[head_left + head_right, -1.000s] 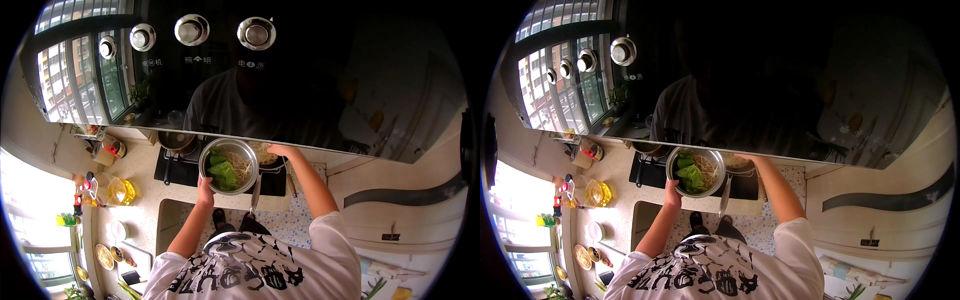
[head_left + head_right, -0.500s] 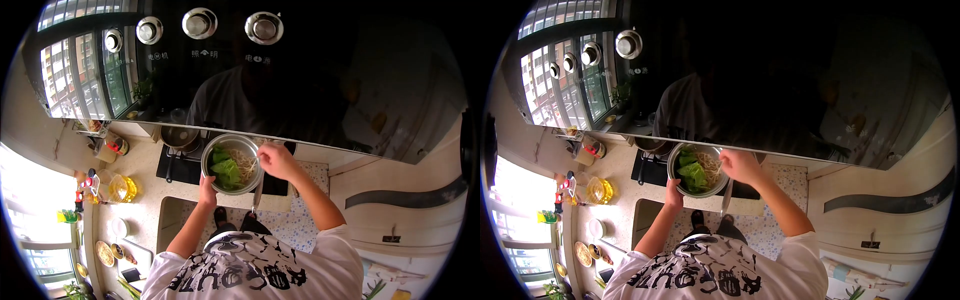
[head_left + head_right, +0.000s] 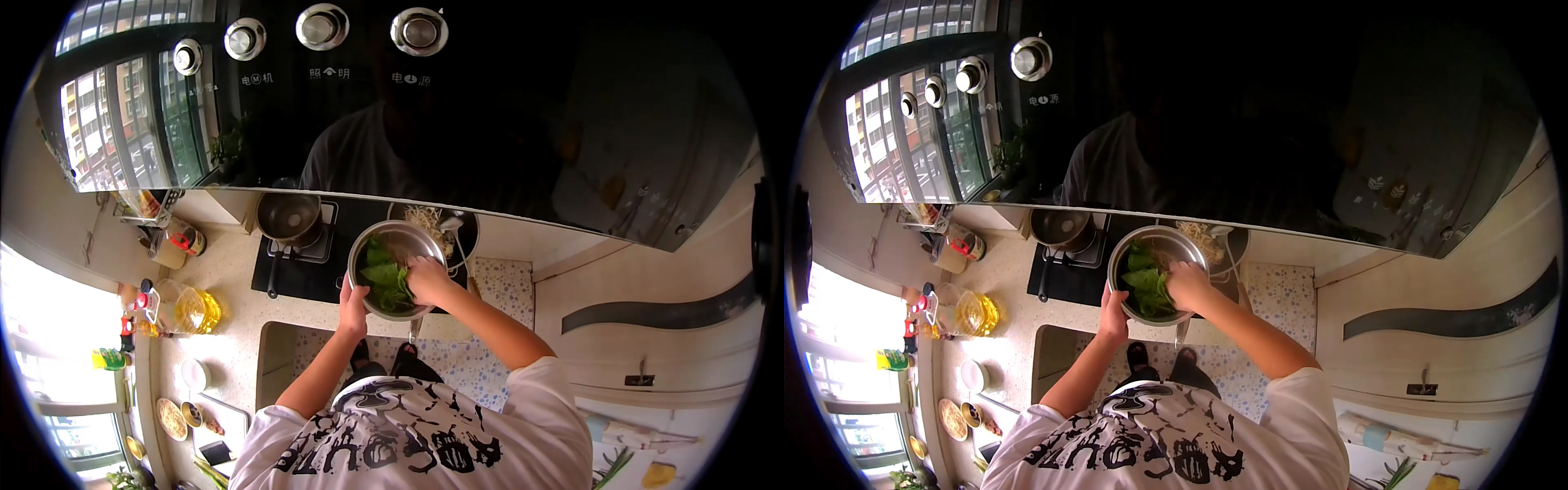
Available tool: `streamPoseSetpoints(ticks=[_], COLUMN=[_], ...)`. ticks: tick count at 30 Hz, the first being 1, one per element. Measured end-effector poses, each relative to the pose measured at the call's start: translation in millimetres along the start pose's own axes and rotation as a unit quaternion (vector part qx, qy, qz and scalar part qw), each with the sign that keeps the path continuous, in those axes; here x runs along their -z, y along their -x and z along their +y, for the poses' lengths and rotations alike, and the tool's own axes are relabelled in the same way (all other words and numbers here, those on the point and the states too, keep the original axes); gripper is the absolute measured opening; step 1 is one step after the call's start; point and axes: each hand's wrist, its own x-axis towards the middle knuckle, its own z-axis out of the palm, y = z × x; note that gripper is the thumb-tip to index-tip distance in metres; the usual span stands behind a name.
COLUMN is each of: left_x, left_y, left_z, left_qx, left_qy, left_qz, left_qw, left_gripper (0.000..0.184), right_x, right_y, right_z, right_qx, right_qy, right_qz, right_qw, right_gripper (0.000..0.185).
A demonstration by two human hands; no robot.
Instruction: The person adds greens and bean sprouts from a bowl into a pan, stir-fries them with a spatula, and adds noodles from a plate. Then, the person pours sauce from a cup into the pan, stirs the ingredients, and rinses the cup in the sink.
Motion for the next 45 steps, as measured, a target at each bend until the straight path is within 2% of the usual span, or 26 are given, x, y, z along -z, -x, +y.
streamPoseSetpoints(ticks=[4,6,10,13,14,16,19,22,29,31,34,37,38,39,40,41,43,45], left_x=[2.5,1.2,4.0,9.5,10.8,15.9,26.6,34.5,43.6,44.4,44.3,33.7,26.7,19.6,11.2,7.2,0.1,-3.6], left_y=[-1.0,-3.0,-7.5,-16.6,-19.3,-26.0,-33.8,-35.1,-29.8,-28.2,-24.7,-22.8,-20.9,-19.2,-14.9,-14.5,-11.5,-8.0], left_z=[-5.9,-7.0,-9.4,-14.0,-14.7,-17.4,-19.4,-15.6,-8.1,-5.4,-1.6,1.6,2.8,5.4,10.6,10.1,9.3,7.0], left_qx=[0.013,0.023,0.054,0.060,0.060,0.053,0.053,0.045,0.013,0.012,0.012,0.010,0.008,0.005,0.018,0.016,0.013,0.022], left_qy=[-0.003,-0.010,-0.014,0.018,0.034,0.044,0.044,0.050,0.070,0.071,0.066,0.046,0.041,0.036,0.024,0.017,0.005,-0.003], left_qz=[0.012,0.012,0.022,0.016,0.012,0.012,0.023,0.031,0.034,0.032,0.024,0.018,0.014,0.009,0.004,-0.002,-0.014,-0.019], left_qw=[1.000,1.000,0.998,0.998,0.998,0.998,0.997,0.997,0.997,0.997,0.997,0.999,0.999,0.999,1.000,1.000,1.000,1.000], left_gripper=[0.059,0.058,0.056,0.056,0.056,0.056,0.057,0.057,0.056,0.056,0.055,0.055,0.056,0.056,0.058,0.058,0.059,0.059], right_x=[-15.4,-25.3,-12.5,18.9,19.5,1.0,-2.9,-13.9,-65.3,-59.4,-29.0,60.9,92.4,87.4,102.6,86.9,75.3,59.8], right_y=[2.0,-1.6,-4.5,-12.5,-16.5,-26.4,-28.0,-20.4,-34.0,-32.8,-24.8,-11.3,-0.5,-5.8,-3.6,-6.2,-9.8,-14.9], right_z=[2.8,5.4,22.1,42.5,52.9,84.6,134.5,173.5,176.0,166.9,138.4,65.2,37.8,29.8,11.9,5.5,-12.0,-16.9], right_qx=[0.016,-0.007,-0.006,-0.031,-0.032,-0.094,-0.192,-0.260,-0.289,-0.280,-0.228,-0.098,-0.042,0.075,0.050,0.091,0.092,0.073], right_qy=[0.008,-0.014,-0.147,-0.246,-0.278,-0.305,-0.281,-0.210,-0.066,-0.053,-0.123,-0.337,-0.288,-0.322,-0.298,-0.256,-0.163,-0.167], right_qz=[-0.060,0.014,0.121,0.057,0.063,0.061,0.033,0.060,0.172,0.195,0.158,0.038,0.083,0.115,0.032,0.079,0.079,0.043], right_qw=[0.998,1.000,0.982,0.967,0.958,0.946,0.940,0.941,0.940,0.938,0.953,0.936,0.953,0.937,0.953,0.959,0.979,0.982], right_gripper=[0.018,0.012,0.020,0.026,0.020,0.018,0.021,0.025,0.035,0.038,0.043,0.048,0.058,0.067,0.076,0.086,0.094,0.093])
